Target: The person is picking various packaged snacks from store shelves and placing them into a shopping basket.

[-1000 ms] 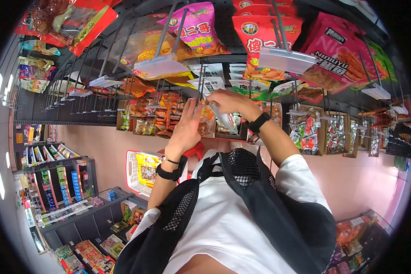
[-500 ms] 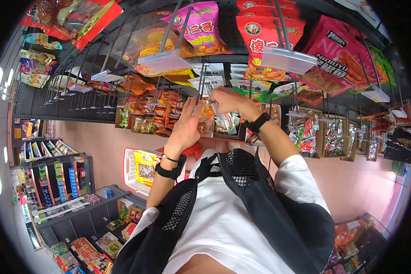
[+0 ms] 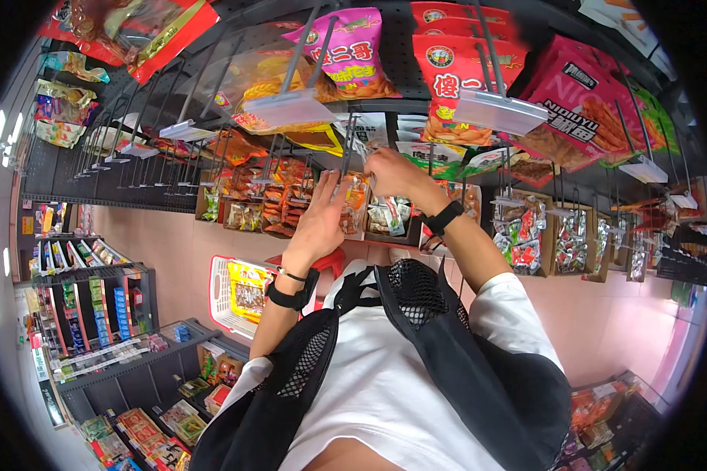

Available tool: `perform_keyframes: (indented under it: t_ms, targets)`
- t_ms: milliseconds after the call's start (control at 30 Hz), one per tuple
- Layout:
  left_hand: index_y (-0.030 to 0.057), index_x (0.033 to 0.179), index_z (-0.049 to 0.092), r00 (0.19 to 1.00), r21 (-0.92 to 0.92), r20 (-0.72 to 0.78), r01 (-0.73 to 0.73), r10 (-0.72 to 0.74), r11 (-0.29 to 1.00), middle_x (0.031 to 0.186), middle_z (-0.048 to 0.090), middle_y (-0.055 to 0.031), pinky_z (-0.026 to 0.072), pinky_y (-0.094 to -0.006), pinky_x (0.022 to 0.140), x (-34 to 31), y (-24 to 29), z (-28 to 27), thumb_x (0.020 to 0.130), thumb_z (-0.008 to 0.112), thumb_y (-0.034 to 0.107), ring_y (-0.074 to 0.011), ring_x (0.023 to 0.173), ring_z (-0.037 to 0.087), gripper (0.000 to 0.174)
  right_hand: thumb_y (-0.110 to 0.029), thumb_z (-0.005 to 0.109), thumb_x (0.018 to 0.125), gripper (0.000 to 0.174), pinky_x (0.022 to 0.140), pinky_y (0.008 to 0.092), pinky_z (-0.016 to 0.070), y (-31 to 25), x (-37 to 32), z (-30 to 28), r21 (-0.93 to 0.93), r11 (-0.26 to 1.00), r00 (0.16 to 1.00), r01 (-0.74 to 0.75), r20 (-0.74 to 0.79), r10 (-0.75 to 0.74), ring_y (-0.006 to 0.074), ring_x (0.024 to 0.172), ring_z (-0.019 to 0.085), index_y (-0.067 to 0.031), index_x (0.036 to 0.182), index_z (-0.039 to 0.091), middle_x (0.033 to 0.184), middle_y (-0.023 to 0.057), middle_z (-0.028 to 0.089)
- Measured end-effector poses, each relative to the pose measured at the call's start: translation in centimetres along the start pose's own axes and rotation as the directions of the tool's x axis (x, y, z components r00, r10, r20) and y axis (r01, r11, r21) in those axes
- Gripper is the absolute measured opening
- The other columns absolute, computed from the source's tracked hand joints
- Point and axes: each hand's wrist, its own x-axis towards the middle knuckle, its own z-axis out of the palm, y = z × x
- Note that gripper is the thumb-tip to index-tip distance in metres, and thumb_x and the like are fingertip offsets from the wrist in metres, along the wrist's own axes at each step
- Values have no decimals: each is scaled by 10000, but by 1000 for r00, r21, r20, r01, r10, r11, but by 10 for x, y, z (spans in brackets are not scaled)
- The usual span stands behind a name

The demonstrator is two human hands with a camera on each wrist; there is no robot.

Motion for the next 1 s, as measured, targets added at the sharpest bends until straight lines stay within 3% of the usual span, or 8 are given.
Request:
perform_keyframes:
  t_ms: [100, 167, 300, 367, 500, 567, 667, 1000]
  targets:
    - [-57, 1361, 341, 1000, -10, -6, 1, -1, 1000, 1454, 271, -257, 271, -435, 1107, -1, 1, 0, 668, 503, -83, -398, 1377, 212, 713, 4, 604, 624, 267, 881, 409, 464, -2, 1, -2, -13, 1000, 999, -26, 43, 26, 355, 1012, 565, 16, 881, 677, 954, 198, 634]
    - [-57, 1358, 344, 1000, 1, -16, -2, 2, 1000, 1455, 271, -253, 279, -435, 1103, 0, -1, 2, 666, 506, -83, -394, 1378, 211, 711, 2, 612, 657, 230, 898, 395, 454, 8, 8, 8, -11, 1000, 1000, -7, 17, 8, 335, 1054, 540, -21, 874, 685, 1040, 184, 609]
    - [-51, 1349, 358, 1000, 9, -20, 2, -2, 1000, 1457, 277, -238, 304, -434, 1090, -1, 0, 1, 664, 512, -81, -384, 1383, 208, 703, 37, 604, 671, 171, 904, 378, 420, 6, 3, 5, 34, 999, 998, 32, -48, -30, 302, 1059, 504, -18, 818, 673, 1051, 143, 561]
    - [-47, 1348, 362, 1000, 17, -21, 6, -6, 1000, 1456, 281, -234, 311, -433, 1086, -2, -1, 3, 662, 517, -80, -381, 1384, 208, 704, 22, 633, 679, 147, 953, 367, 392, 1, 0, 5, -53, 995, 981, 83, -170, -91, 296, 1123, 467, -23, 812, 674, 1182, 136, 513]
    - [-38, 1342, 375, 1000, 14, -19, 8, -8, 1000, 1449, 293, -229, 320, -431, 1082, -2, -1, 2, 650, 533, -78, -376, 1384, 209, 711, 4, 637, 700, 125, 957, 359, 397, 5, 2, 7, -126, 974, 961, 186, -184, -207, 304, 1115, 491, -17, 818, 672, 1183, 147, 543]
    - [-37, 1342, 378, 1000, 21, -25, 2, -2, 1000, 1448, 295, -228, 319, -430, 1083, -2, -2, 2, 647, 536, -79, -375, 1383, 211, 714, -58, 646, 730, 125, 890, 395, 457, 12, 8, 12, -45, 992, 993, 119, 28, -118, 330, 1065, 535, -50, 849, 685, 1033, 174, 606]
    - [-36, 1340, 383, 999, 30, -36, -7, 8, 1000, 1448, 297, -228, 318, -430, 1085, -3, -2, 3, 644, 537, -80, -375, 1383, 214, 715, -68, 638, 743, 137, 862, 418, 463, 5, 5, 7, -33, 998, 994, 47, 96, -44, 355, 1004, 560, -37, 868, 683, 957, 174, 636]
    - [-36, 1339, 391, 998, 31, -53, -20, 21, 999, 1450, 295, -229, 323, -435, 1079, -4, -5, 6, 651, 529, -75, -376, 1383, 216, 703, -9, 607, 766, 200, 808, 413, 486, 10, 9, 11, 153, 983, 995, 102, -2, -103, 344, 934, 607, -21, 953, 676, 895, 205, 656]
